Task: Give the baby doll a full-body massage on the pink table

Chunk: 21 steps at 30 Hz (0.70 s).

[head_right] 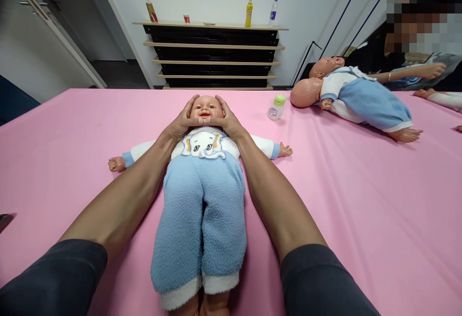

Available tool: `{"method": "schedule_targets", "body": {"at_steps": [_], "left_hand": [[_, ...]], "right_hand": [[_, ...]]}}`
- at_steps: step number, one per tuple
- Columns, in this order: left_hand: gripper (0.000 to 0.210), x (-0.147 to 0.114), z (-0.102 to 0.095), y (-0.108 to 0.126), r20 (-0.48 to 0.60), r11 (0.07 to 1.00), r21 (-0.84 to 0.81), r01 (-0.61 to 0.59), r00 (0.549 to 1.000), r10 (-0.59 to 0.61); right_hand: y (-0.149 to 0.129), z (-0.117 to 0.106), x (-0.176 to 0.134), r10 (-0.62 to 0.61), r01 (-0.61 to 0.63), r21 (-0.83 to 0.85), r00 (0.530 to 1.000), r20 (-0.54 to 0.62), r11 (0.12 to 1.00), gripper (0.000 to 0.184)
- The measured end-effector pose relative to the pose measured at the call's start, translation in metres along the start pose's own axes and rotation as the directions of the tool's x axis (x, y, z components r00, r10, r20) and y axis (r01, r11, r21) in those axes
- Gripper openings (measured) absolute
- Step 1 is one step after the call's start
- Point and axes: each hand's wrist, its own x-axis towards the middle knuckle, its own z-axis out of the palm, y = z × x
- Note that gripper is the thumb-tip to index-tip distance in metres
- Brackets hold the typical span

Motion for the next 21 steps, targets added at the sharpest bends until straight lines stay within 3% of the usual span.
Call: {"method": "schedule_targets", "body": {"at_steps": [5, 13, 21], "left_hand": [[0.112, 0.002, -0.001, -0.003, -0.026, 0.999, 0.036, -0.022, 0.999, 0.023], [0.102, -0.005, 0.003, 0.008, 0.005, 0.998, -0.056, 0.036, 0.999, -0.036], [0.112, 0.001, 0.000, -0.001, -0.034, 0.999, 0.038, 0.005, 0.999, -0.004]], "right_hand": [[-0.002, 0.000, -0.002, 0.000, 0.000, -0.037, 1.000, -0.004, 0.999, 0.112], [-0.004, -0.003, -0.001, 0.044, -0.045, 0.081, 0.999, 0.016, 0.996, 0.102], [-0.004, 0.002, -0.003, 0.027, -0.027, 0.016, 1.000, -0.001, 1.000, 0.116]]}}
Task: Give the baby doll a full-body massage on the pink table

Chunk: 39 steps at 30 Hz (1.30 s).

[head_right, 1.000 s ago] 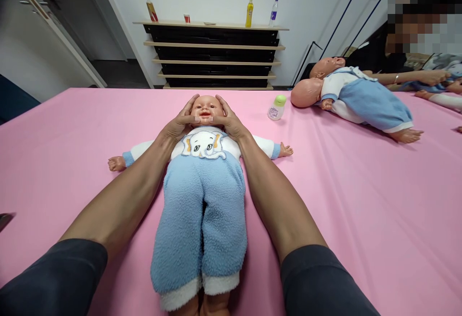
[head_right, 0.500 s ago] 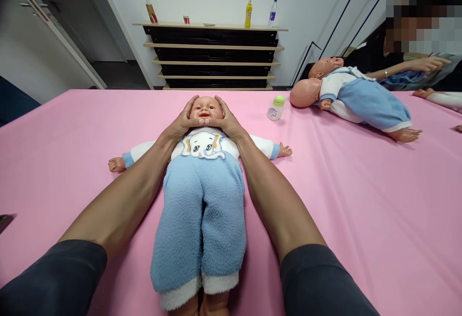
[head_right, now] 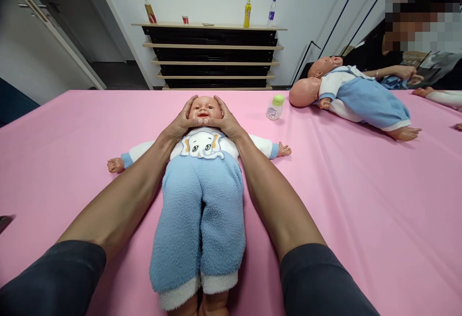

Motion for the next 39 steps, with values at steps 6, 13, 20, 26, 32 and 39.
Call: {"method": "schedule_targets", "body": {"at_steps": [6, 13, 20, 26, 32, 39], "left_hand": [[0.113, -0.001, 0.001, 0.002, 0.011, 1.000, -0.023, 0.010, 1.000, -0.009], [0.102, -0.007, 0.003, 0.008, 0.030, 0.994, -0.104, 0.020, 0.999, -0.017], [0.094, -0.003, -0.001, 0.003, 0.030, 0.991, -0.136, 0.012, 1.000, -0.008], [0.090, -0.001, -0.001, -0.001, 0.002, 0.993, -0.122, -0.008, 1.000, 0.009], [0.120, 0.001, -0.001, -0.002, 0.000, 0.996, 0.062, -0.069, 0.998, 0.069], [0.121, 0.002, -0.002, -0.002, -0.021, 0.981, 0.153, -0.122, 0.992, 0.127]], "right_hand": [[-0.001, -0.001, -0.001, -0.021, 0.022, -0.028, 1.000, 0.013, 0.999, 0.118], [-0.002, -0.003, -0.001, 0.010, -0.012, 0.078, 1.000, 0.024, 0.997, 0.101], [0.000, -0.006, 0.003, 0.005, -0.009, 0.121, 0.999, 0.033, 0.993, 0.091], [0.000, -0.001, 0.002, -0.020, 0.020, 0.021, 1.000, -0.007, 1.000, 0.092], [-0.002, -0.001, -0.002, -0.109, 0.107, -0.237, 0.994, 0.003, 0.966, 0.121], [0.000, -0.001, 0.000, -0.123, 0.111, -0.260, 0.992, -0.033, 0.959, 0.121]]}}
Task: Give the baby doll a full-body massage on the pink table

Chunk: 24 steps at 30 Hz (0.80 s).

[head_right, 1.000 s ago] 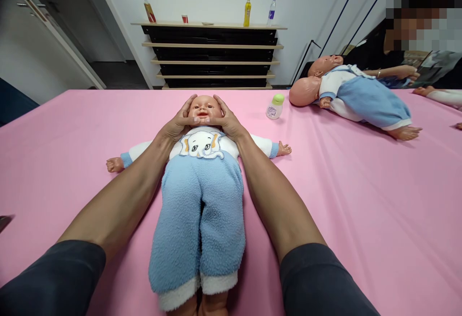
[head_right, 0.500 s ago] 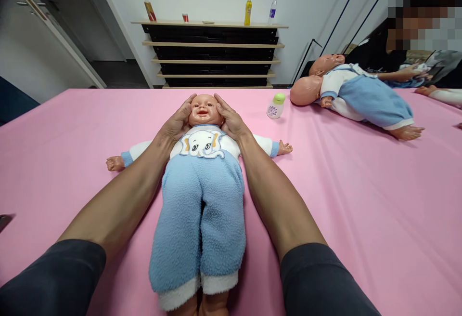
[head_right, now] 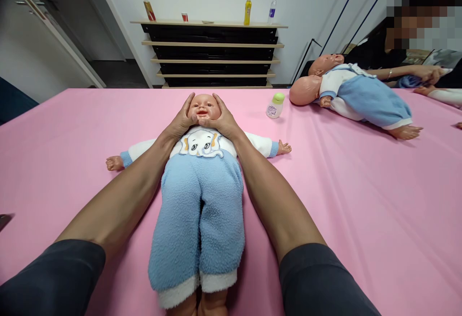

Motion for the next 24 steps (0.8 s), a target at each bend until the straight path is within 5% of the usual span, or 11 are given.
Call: {"method": "schedule_targets", "body": {"at_steps": [12, 24], "left_hand": [[0.116, -0.005, 0.010, 0.004, -0.084, 0.980, 0.190, -0.063, 0.993, 0.081], [0.107, -0.007, 0.009, 0.015, 0.017, 0.980, -0.129, 0.152, 0.988, -0.151]], "right_hand": [[0.001, 0.001, 0.001, 0.095, -0.097, 0.205, 0.995, 0.023, 0.974, 0.114], [0.001, -0.001, 0.003, 0.121, -0.125, 0.296, 0.992, 0.033, 0.947, 0.097]]}}
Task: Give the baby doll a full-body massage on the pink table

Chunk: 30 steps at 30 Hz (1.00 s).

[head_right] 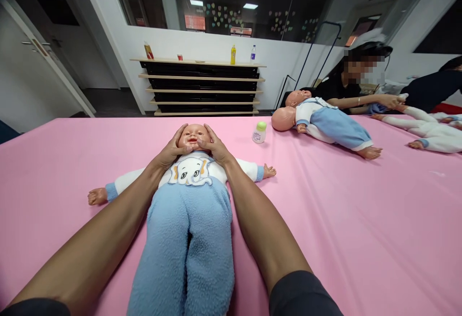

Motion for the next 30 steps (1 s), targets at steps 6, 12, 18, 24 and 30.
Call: {"method": "schedule_targets", "body": {"at_steps": [6, 12, 18, 24, 30], "left_hand": [[0.093, 0.006, -0.006, -0.009, 0.003, 0.999, -0.013, -0.029, 1.000, 0.029], [0.106, 0.011, -0.012, -0.017, -0.009, 0.982, 0.124, -0.145, 0.989, 0.148], [0.111, 0.012, -0.014, -0.017, 0.003, 0.987, 0.109, -0.121, 0.993, 0.122], [0.106, 0.011, -0.011, -0.015, -0.014, 0.988, 0.115, -0.106, 0.994, 0.108], [0.107, 0.008, -0.007, -0.009, -0.043, 0.995, 0.087, -0.041, 0.998, 0.045]], "right_hand": [[0.000, 0.003, 0.000, -0.065, 0.055, -0.184, 0.997, -0.052, 0.981, 0.103], [-0.004, 0.011, -0.005, -0.147, 0.079, -0.456, 0.982, -0.117, 0.887, 0.122], [-0.001, 0.008, -0.003, -0.146, 0.063, -0.493, 0.980, -0.132, 0.868, 0.115], [-0.002, 0.004, -0.004, -0.138, 0.069, -0.502, 0.985, -0.101, 0.862, 0.109], [0.000, 0.002, -0.004, -0.135, 0.080, -0.480, 0.987, -0.081, 0.874, 0.106]]}}
